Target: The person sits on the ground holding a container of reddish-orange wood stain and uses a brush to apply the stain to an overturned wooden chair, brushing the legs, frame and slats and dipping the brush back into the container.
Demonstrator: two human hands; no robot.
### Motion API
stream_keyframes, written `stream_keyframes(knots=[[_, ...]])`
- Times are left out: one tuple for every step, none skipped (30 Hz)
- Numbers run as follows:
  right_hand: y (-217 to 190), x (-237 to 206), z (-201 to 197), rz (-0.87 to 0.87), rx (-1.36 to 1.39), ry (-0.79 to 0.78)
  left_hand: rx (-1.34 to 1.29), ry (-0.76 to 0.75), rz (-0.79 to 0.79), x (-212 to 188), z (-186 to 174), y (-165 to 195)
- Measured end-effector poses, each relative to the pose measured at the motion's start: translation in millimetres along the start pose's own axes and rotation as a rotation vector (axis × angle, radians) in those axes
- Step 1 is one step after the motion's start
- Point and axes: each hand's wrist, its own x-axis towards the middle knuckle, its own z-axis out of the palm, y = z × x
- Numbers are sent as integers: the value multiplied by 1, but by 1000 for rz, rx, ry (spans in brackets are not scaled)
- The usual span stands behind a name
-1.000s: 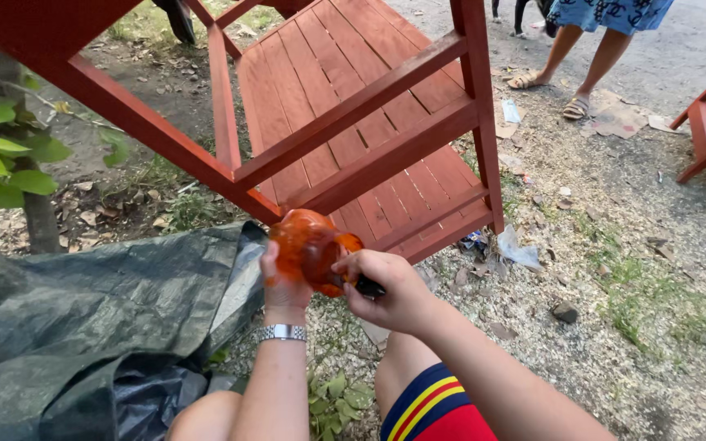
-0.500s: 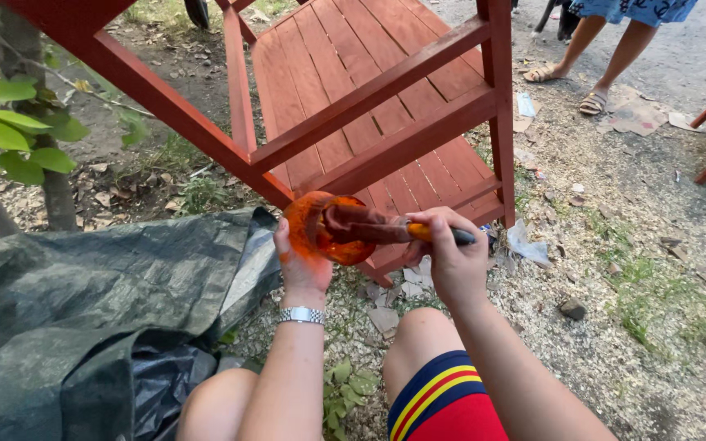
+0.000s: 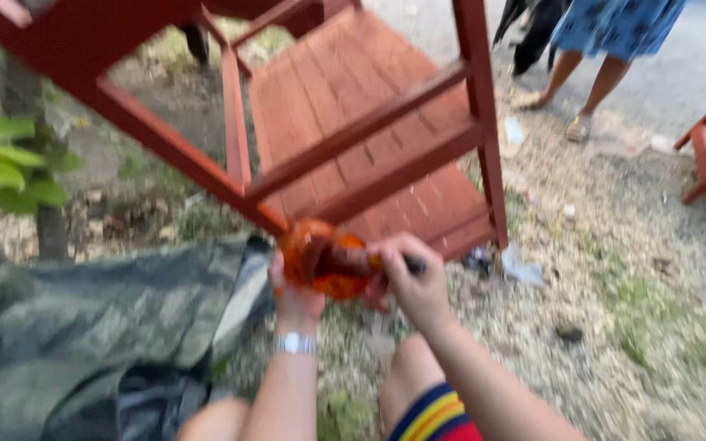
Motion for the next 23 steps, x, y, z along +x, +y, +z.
stream_keyframes(knots=[[3,-7,-1,98,18,28,11,37,11,-10,-7,-1],[5,-20,-1,115,69,74,25,67,19,-8,-8,1],[7,-26,-2,112,117,122,38,79,33,-7,-10,1],[8,-21,-5,85,162,164,57,61,75,-6,-12,-2],[8,-13,-8,94,256,195,77,30,123,-2,-8,-4],[8,-12,-11,112,352,228,99,8,167,0,-5,-3],[8,-16,-15,144,444,264,70,40,129,-1,-4,-2],[8,-19,-21,158,424,212,37,76,91,-1,-3,-2],[10,-20,-25,169,407,160,8,109,53,-2,-4,-2],[11,-19,-29,176,391,108,62,85,74,-3,-5,-1],[12,-18,-34,214,325,39,111,58,97,-2,-6,-1],[11,-18,-40,253,257,-29,160,32,121,0,-7,-3],[10,-20,-43,298,191,-97,160,52,103,-1,-8,-6],[10,-25,-44,260,193,-122,163,73,86,0,-10,-7],[10,-30,-47,218,196,-149,166,90,71,1,-11,-8],[10,-32,-49,173,197,-175,149,148,65,3,-11,-11],[11,-34,-49,132,259,-82,131,203,58,5,-10,-13],[13,-38,-50,89,318,11,112,257,50,9,-8,-16],[15,-40,-52,50,376,104,90,271,33,11,-7,-18],[19,-40,-55,82,385,128,69,289,16,11,-7,-18],[24,-39,-57,112,396,152,49,306,0,11,-6,-18],[30,-40,-59,143,406,175,69,299,1,10,-6,-19],[35,-41,-62,166,495,222,90,292,2,8,-5,-20]])
